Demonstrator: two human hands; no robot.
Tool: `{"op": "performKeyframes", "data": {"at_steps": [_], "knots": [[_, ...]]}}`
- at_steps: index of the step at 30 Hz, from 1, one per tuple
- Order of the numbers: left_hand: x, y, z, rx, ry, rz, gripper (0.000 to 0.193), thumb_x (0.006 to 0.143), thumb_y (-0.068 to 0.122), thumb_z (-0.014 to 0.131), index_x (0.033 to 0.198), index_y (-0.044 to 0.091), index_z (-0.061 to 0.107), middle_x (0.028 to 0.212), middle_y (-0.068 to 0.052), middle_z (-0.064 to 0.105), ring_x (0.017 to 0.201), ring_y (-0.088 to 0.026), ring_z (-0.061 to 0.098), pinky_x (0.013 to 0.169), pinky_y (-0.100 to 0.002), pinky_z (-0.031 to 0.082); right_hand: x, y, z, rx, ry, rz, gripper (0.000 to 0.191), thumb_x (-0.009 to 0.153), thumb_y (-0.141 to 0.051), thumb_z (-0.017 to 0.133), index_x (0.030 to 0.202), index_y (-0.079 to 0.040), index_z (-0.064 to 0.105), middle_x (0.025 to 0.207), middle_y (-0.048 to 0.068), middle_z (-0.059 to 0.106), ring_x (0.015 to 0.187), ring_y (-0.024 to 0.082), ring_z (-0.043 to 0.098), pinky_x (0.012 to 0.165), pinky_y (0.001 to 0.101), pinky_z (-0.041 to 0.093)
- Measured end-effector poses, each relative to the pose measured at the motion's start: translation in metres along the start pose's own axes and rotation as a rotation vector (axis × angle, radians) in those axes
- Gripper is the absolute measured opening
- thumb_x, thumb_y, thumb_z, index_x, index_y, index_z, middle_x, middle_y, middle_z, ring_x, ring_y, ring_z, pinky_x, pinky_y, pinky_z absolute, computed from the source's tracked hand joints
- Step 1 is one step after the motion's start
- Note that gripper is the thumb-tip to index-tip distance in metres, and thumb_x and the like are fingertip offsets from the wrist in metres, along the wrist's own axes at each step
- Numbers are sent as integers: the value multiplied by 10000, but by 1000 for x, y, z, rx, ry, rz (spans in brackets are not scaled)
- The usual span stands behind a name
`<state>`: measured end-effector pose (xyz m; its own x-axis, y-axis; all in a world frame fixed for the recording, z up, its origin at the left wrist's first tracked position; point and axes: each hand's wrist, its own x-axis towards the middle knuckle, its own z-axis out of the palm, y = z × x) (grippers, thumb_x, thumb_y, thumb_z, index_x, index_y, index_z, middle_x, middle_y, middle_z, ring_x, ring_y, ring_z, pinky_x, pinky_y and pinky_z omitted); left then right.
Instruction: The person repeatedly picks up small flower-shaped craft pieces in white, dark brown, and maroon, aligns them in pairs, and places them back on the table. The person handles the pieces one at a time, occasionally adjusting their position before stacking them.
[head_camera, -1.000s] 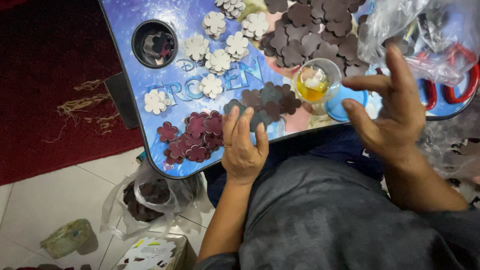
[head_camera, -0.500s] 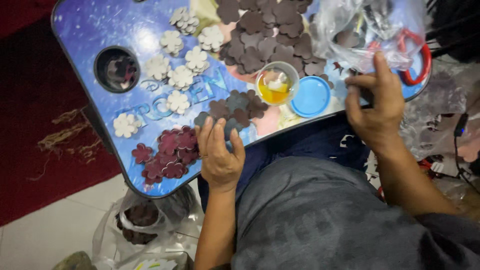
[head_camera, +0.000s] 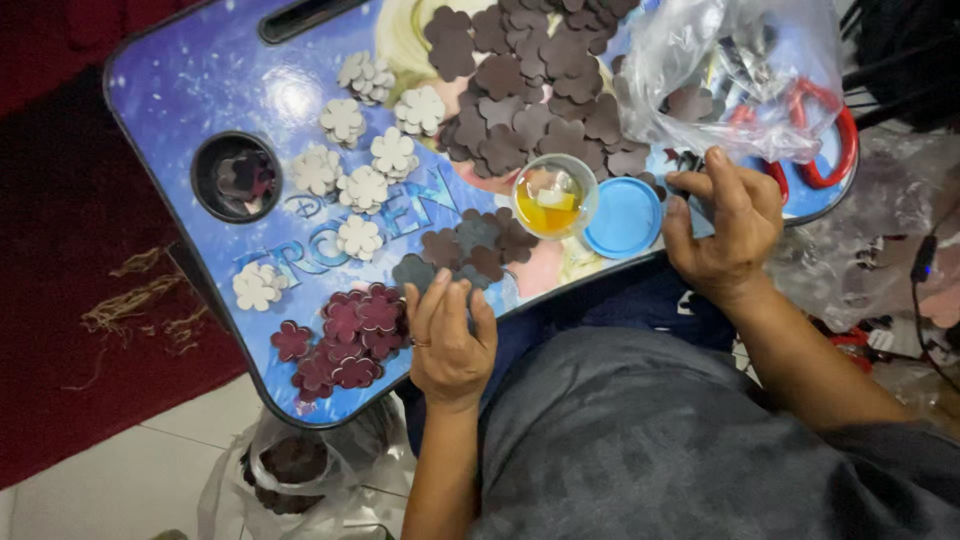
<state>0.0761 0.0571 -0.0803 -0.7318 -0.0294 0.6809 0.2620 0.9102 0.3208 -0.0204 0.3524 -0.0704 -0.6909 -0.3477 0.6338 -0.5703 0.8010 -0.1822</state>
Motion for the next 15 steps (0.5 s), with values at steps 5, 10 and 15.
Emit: {"op": "performKeyframes", "data": {"at_steps": [5, 10, 15], "knots": [[5, -2, -4, 33, 4, 46, 363, 988, 36, 756, 1255, -25, 516, 1088, -144, 703, 1150, -294, 683, 1099, -507, 532, -6, 2, 2, -6, -12, 12, 644, 1018, 10, 734, 1577, 41, 415, 1133, 97, 780, 1049, 267, 580, 977, 365, 480], [7, -4, -8, 3, 0, 52, 380, 979, 23, 770, 1268, -18, 527, 1104, -128, 703, 1115, -271, 707, 1081, -498, 557, -9, 2, 6, 14, -10, 8, 641, 1037, 17, 719, 1602, 36, 418, 1108, 100, 784, 1061, 274, 575, 986, 354, 484], [10, -5, -11, -8, 32, 53, 403, 996, 22, 772, 1306, -9, 516, 1128, -127, 703, 1148, -265, 696, 1100, -486, 553, -10, 0, 7, -3, -20, 7, 611, 1043, 17, 713, 1574, 39, 413, 1109, 103, 790, 1068, 265, 574, 993, 357, 478]]}}
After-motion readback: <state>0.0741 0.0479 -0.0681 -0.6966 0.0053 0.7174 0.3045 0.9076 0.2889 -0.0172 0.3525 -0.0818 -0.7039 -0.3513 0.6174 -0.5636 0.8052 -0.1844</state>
